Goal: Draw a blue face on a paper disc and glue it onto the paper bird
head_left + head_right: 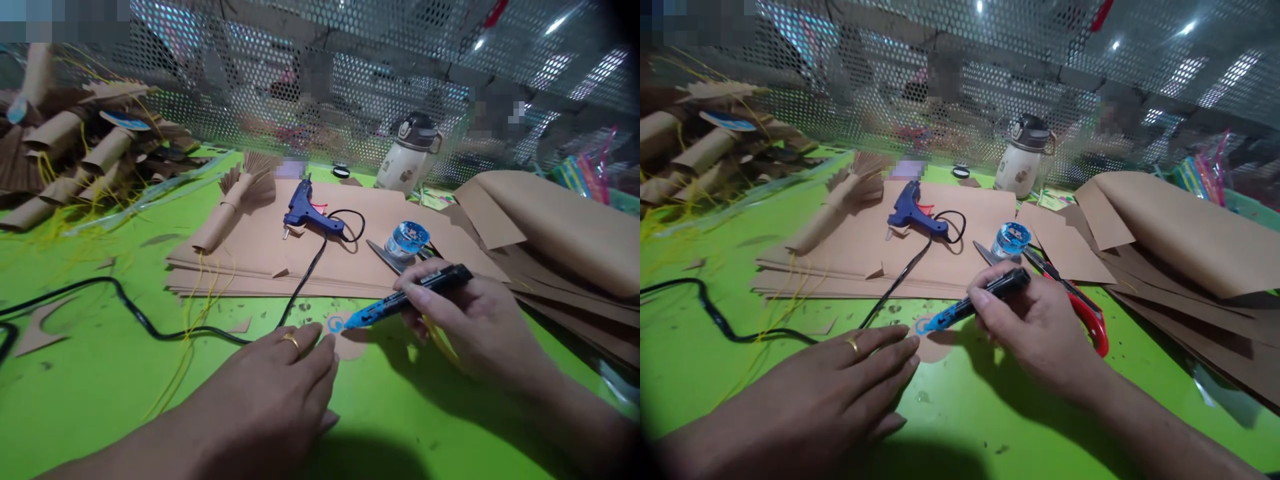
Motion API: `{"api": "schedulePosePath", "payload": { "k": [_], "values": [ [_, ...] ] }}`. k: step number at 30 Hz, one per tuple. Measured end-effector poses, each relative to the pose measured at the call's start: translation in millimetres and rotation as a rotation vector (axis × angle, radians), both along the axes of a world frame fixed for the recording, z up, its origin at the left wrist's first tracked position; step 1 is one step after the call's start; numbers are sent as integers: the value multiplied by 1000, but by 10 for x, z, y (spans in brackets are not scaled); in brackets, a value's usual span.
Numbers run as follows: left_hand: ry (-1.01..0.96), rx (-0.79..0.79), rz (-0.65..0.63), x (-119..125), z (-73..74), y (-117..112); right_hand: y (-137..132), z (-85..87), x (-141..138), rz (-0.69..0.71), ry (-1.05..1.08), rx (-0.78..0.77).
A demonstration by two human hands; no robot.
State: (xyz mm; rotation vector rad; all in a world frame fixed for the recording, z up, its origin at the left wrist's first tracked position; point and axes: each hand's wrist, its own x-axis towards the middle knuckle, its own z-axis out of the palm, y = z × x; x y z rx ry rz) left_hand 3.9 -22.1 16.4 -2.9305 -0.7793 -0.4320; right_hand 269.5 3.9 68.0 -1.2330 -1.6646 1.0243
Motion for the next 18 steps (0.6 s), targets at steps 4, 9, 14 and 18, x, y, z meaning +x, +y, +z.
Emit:
{"api": "schedulePosePath", "payload": {
  "k": [4,9,14,18],
  "values": [
    [15,-44,20,19,71,-42,-5,-4,-70,19,-34,43],
    [-49,-113,41,65,73,-18,-30,-16,-83,17,-35,39],
    [-73,-110,45,82,79,6,-44,-8,-100,27,-85,22],
    [-57,-83,38,63,102,-17,-29,-6,-127,45,-107,11]
  ]
}}
